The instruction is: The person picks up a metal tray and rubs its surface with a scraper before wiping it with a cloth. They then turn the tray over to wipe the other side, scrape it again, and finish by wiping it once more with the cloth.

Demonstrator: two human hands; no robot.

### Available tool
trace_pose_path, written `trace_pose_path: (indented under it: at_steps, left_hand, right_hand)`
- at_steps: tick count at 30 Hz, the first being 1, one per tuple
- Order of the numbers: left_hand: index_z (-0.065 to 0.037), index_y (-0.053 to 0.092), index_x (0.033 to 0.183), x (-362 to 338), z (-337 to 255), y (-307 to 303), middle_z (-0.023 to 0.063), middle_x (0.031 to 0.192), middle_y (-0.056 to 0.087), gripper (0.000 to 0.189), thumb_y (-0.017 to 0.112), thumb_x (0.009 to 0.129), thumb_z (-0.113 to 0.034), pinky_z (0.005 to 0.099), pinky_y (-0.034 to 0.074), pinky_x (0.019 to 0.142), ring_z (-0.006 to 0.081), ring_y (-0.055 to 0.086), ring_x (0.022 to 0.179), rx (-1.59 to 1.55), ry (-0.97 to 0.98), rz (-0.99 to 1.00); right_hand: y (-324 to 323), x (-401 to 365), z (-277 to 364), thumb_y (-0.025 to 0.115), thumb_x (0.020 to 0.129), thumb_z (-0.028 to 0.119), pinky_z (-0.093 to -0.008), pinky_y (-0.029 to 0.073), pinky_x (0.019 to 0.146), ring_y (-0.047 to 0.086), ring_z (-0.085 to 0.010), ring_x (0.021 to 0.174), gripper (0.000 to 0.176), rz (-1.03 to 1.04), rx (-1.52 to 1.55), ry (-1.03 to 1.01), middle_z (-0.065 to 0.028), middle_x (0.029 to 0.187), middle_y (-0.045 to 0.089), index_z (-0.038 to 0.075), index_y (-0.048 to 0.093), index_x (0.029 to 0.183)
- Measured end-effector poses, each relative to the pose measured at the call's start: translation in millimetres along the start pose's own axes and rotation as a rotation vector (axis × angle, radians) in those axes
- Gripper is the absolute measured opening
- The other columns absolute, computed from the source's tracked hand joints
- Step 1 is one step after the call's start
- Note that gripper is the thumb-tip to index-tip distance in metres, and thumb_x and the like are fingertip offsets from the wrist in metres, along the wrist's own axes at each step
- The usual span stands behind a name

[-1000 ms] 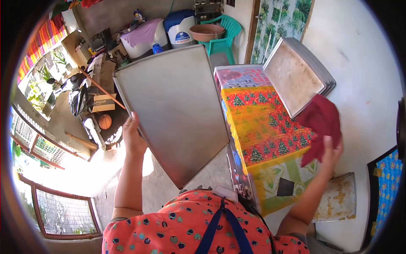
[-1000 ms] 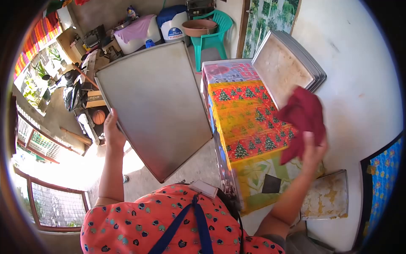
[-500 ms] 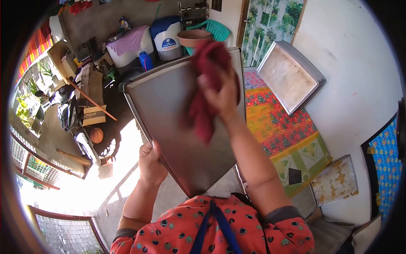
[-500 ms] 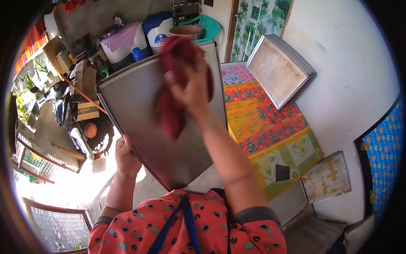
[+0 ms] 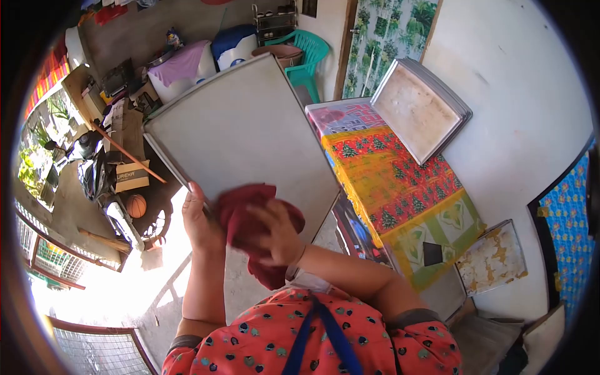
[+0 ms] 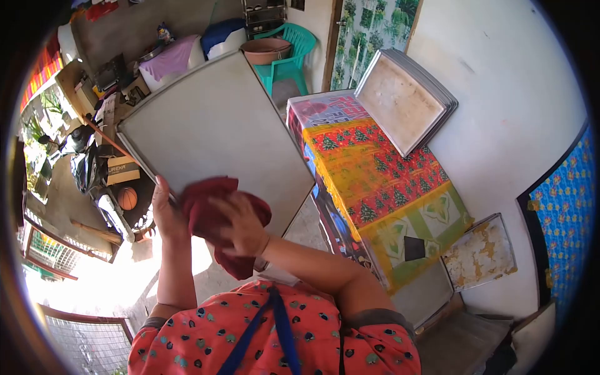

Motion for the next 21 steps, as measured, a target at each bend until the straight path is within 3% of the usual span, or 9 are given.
trace_pose_path:
  at_steps: [1, 3, 6, 9, 12, 15, 19, 20, 21]
  left_hand:
    - [0.001, 0.055, 0.113, 1.2, -2.7, 2.9, 0.0103, 0.11, 0.06, 0.037, 0.049, 0.095, -0.031, 0.035, 0.046, 0.088, 0.0214, 0.059, 0.097, -0.081, 0.005, 0.021]
    - [0.0, 0.05, 0.121, -0.9, -16.9, -1.7, 0.0093, 0.118, 0.057, 0.04, 0.05, 0.095, -0.031, 0.0389, 0.042, 0.094, 0.0237, 0.054, 0.107, -0.195, 0.044, 0.128]
    - [-0.002, 0.05, 0.123, -9.2, -57.6, 10.1, 0.0075, 0.122, 0.055, 0.038, 0.048, 0.096, -0.028, 0.0407, 0.037, 0.099, 0.0231, 0.05, 0.113, -0.352, 0.138, 0.294]
    - [-0.003, 0.05, 0.124, 8.8, -69.1, -10.9, 0.0069, 0.125, 0.054, 0.037, 0.046, 0.097, -0.028, 0.0398, 0.035, 0.101, 0.0226, 0.048, 0.115, -0.468, 0.211, 0.225]
    - [-0.003, 0.049, 0.125, 27.0, -72.4, -17.7, 0.0069, 0.129, 0.051, 0.039, 0.045, 0.097, -0.029, 0.0408, 0.034, 0.102, 0.0234, 0.046, 0.119, -0.543, 0.241, 0.289]
    - [-0.002, 0.048, 0.126, 35.7, -82.4, -16.4, 0.0089, 0.131, 0.049, 0.039, 0.047, 0.096, -0.027, 0.044, 0.033, 0.104, 0.0258, 0.044, 0.12, -0.567, 0.277, 0.318]
    - [-0.002, 0.047, 0.126, 47.9, -84.4, -16.8, 0.0123, 0.132, 0.047, 0.038, 0.049, 0.096, -0.024, 0.0475, 0.031, 0.105, 0.0286, 0.042, 0.122, -0.643, 0.281, 0.36]
    - [-0.002, 0.047, 0.126, 52.6, -83.7, -18.1, 0.0125, 0.132, 0.047, 0.038, 0.049, 0.095, -0.024, 0.0478, 0.031, 0.105, 0.0289, 0.041, 0.123, -0.656, 0.272, 0.378]
    - [-0.002, 0.048, 0.125, 63.3, -80.1, -33.3, 0.0119, 0.132, 0.048, 0.038, 0.051, 0.095, -0.024, 0.0469, 0.032, 0.105, 0.0284, 0.042, 0.122, -0.652, 0.269, 0.277]
  right_hand:
    - [-11.0, 8.1, -28.3, 0.066, 0.076, 0.039, -0.0516, 0.028, 0.103, 0.036, -0.0453, 0.121, 0.055, -0.03, -0.025, 0.057, -0.0268, 0.133, 0.038, 0.009, 0.056, 0.121]
    - [-46.4, -8.3, -123.6, 0.063, 0.08, 0.038, -0.0492, 0.03, 0.102, 0.036, -0.0449, 0.121, 0.052, -0.213, -0.29, 0.552, -0.0266, 0.131, 0.04, 0.006, 0.056, 0.122]
    - [-72.0, -87.1, -218.8, 0.057, 0.088, 0.03, -0.0432, 0.033, 0.1, 0.041, -0.0347, 0.12, 0.052, -0.463, 0.113, 0.841, -0.0203, 0.131, 0.041, 0.005, 0.043, 0.132]
    - [-37.3, -92.7, -199.4, 0.053, 0.093, 0.028, -0.0357, 0.034, 0.098, 0.041, -0.0216, 0.12, 0.057, -0.716, 1.056, 0.848, -0.0097, 0.132, 0.041, 0.007, 0.028, 0.14]
    - [-26.0, -83.7, -140.9, 0.054, 0.093, 0.033, -0.0322, 0.031, 0.103, 0.038, -0.0216, 0.124, 0.057, -0.685, 1.101, 1.171, -0.0102, 0.135, 0.039, 0.007, 0.03, 0.137]
    - [-18.6, -78.6, -102.7, 0.054, 0.093, 0.028, -0.0345, 0.025, 0.107, 0.036, -0.0238, 0.127, 0.067, -0.663, 0.748, 0.974, -0.0141, 0.139, 0.036, 0.001, 0.017, 0.142]
    - [33.4, -78.4, -50.2, 0.061, 0.088, 0.029, -0.0356, 0.031, 0.104, 0.044, -0.0265, 0.122, 0.066, 0.11, 0.602, 0.855, -0.0193, 0.131, 0.044, -0.001, 0.028, 0.137]
    - [56.3, -97.4, -40.0, 0.065, 0.085, 0.029, -0.0356, 0.041, 0.096, 0.053, -0.0256, 0.113, 0.057, 0.676, 0.626, 0.887, -0.0194, 0.119, 0.055, -0.003, 0.042, 0.128]
    - [48.8, -102.8, -49.0, 0.065, 0.085, 0.03, -0.0352, 0.042, 0.094, 0.055, -0.0246, 0.11, 0.055, 0.61, 0.663, 0.927, -0.0183, 0.117, 0.057, -0.002, 0.045, 0.125]
Point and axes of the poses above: each hand's wrist, its own x-axis towards the middle knuckle, its own y-axis out of the palm, z = x × y, the point moved 9 cm from there along x, towards the middle knuckle
